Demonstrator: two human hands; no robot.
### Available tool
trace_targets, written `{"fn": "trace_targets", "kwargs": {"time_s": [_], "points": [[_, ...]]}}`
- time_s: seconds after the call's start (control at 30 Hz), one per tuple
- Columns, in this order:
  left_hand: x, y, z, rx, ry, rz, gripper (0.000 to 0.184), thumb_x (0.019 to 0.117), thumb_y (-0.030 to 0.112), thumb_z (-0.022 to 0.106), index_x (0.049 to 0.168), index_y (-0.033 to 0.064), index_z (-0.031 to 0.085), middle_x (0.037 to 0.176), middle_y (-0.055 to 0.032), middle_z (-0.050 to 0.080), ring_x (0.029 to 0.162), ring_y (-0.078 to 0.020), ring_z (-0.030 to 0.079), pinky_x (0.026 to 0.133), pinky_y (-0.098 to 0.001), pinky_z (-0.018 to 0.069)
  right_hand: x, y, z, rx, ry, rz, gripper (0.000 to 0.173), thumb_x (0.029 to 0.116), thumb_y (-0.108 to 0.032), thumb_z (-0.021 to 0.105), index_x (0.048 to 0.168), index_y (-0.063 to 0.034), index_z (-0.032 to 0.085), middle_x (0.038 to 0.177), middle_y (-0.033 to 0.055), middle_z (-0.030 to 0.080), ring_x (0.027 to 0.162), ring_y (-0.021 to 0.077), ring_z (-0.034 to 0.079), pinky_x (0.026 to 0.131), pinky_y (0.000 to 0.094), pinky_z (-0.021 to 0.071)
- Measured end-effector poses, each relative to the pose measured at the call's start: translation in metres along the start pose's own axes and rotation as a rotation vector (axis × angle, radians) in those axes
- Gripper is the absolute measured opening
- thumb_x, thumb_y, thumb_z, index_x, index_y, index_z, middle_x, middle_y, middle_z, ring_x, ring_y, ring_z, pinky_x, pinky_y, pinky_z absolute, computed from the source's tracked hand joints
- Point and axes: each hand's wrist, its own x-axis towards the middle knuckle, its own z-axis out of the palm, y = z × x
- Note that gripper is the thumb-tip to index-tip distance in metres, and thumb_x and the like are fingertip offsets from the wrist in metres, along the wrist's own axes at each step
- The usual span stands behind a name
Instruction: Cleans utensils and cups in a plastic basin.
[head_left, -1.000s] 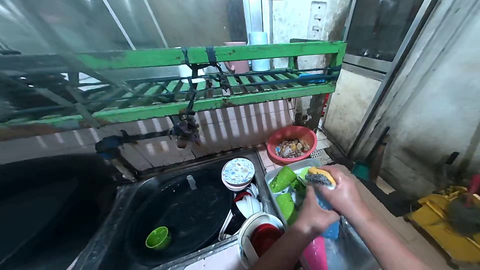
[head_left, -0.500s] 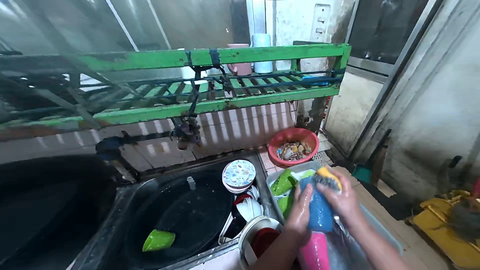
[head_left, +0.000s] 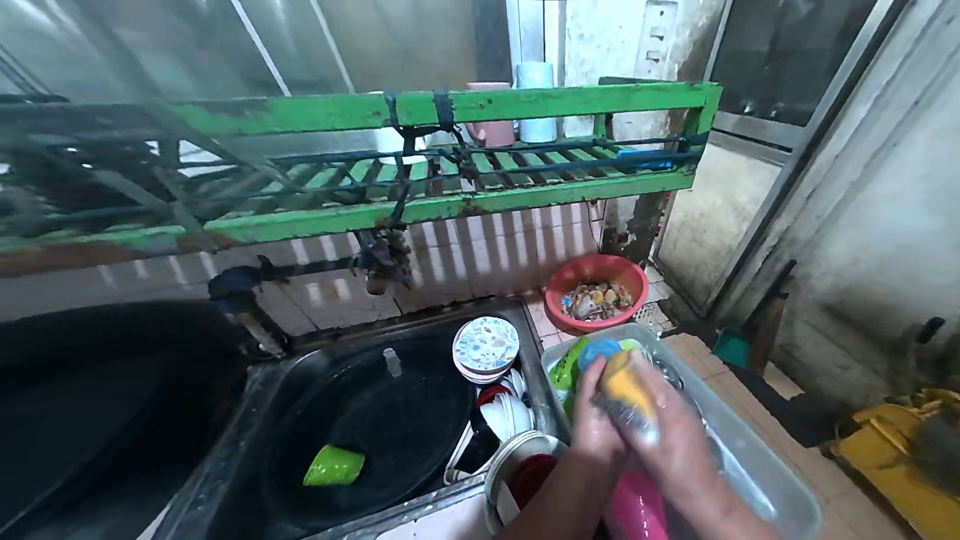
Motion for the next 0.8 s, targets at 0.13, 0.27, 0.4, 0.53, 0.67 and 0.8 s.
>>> {"fn": "trace_targets", "kwargs": {"time_s": [0.13, 0.27, 0.4, 0.53, 0.67, 0.8], "points": [[-0.004, -0.015, 0.024, -0.048, 0.172, -0.103, 0.041, 0.1107, 0.043, 0.032, 0.111, 0.012, 0.059, 0.091, -0.0074, 0.065, 0.083, -0.0192, 0.067, 0.071, -0.0376, 0.0572, 0.013, 0.023, -0.005, -0.111, 0.064, -0.174, 0.04, 0.0878, -0.023, 0.068, 0.123, -0.0037, 0.071, 0.121, 0.0161, 0.071, 0.114, 0.0347, 0.068, 0.096, 0.0554, 0.055], [-0.003, -0.023, 0.032, -0.029, 0.223, -0.154, 0.039, 0.1097, 0.043, 0.036, 0.114, 0.0117, 0.059, 0.093, -0.0095, 0.066, 0.085, -0.0217, 0.067, 0.072, -0.0406, 0.0567, 0.018, 0.024, -0.012, -0.11, 0.069, -0.048, 0.043, 0.0915, -0.02, 0.068, 0.129, 0.0001, 0.066, 0.121, 0.0188, 0.071, 0.112, 0.0341, 0.069, 0.096, 0.0557, 0.0556], [-0.003, -0.013, 0.008, 0.18, 0.09, -0.129, 0.039, 0.11, 0.041, 0.039, 0.126, 0.0123, 0.06, 0.098, -0.0089, 0.069, 0.087, -0.0197, 0.068, 0.076, -0.0384, 0.0582, -0.024, 0.048, -0.022, -0.07, -0.095, -0.275, 0.039, 0.098, -0.025, 0.057, 0.136, -0.0182, 0.061, 0.151, 0.0101, 0.054, 0.144, 0.0275, 0.047, 0.113, 0.051, 0.047], [0.007, 0.026, -0.005, 0.458, 0.058, -0.179, 0.057, 0.1048, 0.033, 0.057, 0.157, 0.0256, 0.034, 0.128, -0.0188, 0.06, 0.103, -0.0357, 0.066, 0.08, -0.0531, 0.0593, -0.037, 0.064, -0.077, -0.114, -0.356, 0.098, 0.054, 0.0809, -0.019, 0.073, 0.134, -0.0118, 0.067, 0.151, 0.0162, 0.051, 0.138, 0.0392, 0.049, 0.108, 0.0601, 0.0446], [0.007, 0.063, -0.014, 0.837, -0.097, -0.066, 0.058, 0.1025, 0.02, 0.058, 0.157, 0.0227, 0.038, 0.132, -0.014, 0.062, 0.102, -0.027, 0.067, 0.08, -0.043, 0.0579, -0.033, 0.043, -0.098, -0.276, -0.852, 0.452, 0.066, 0.0756, -0.01, 0.082, 0.137, -0.0086, 0.06, 0.146, 0.0228, 0.051, 0.137, 0.0461, 0.044, 0.11, 0.0619, 0.0413], [0.015, 0.075, -0.026, 1.186, 0.006, 0.176, 0.044, 0.0992, 0.034, 0.068, 0.141, 0.0208, 0.06, 0.143, -0.0117, 0.056, 0.119, -0.0289, 0.062, 0.093, -0.0517, 0.0536, -0.052, 0.046, -0.06, -0.442, -1.176, 0.409, 0.045, 0.082, -0.008, 0.078, 0.126, -0.0108, 0.067, 0.143, 0.0219, 0.053, 0.137, 0.0495, 0.043, 0.099, 0.0683, 0.0474]]}}
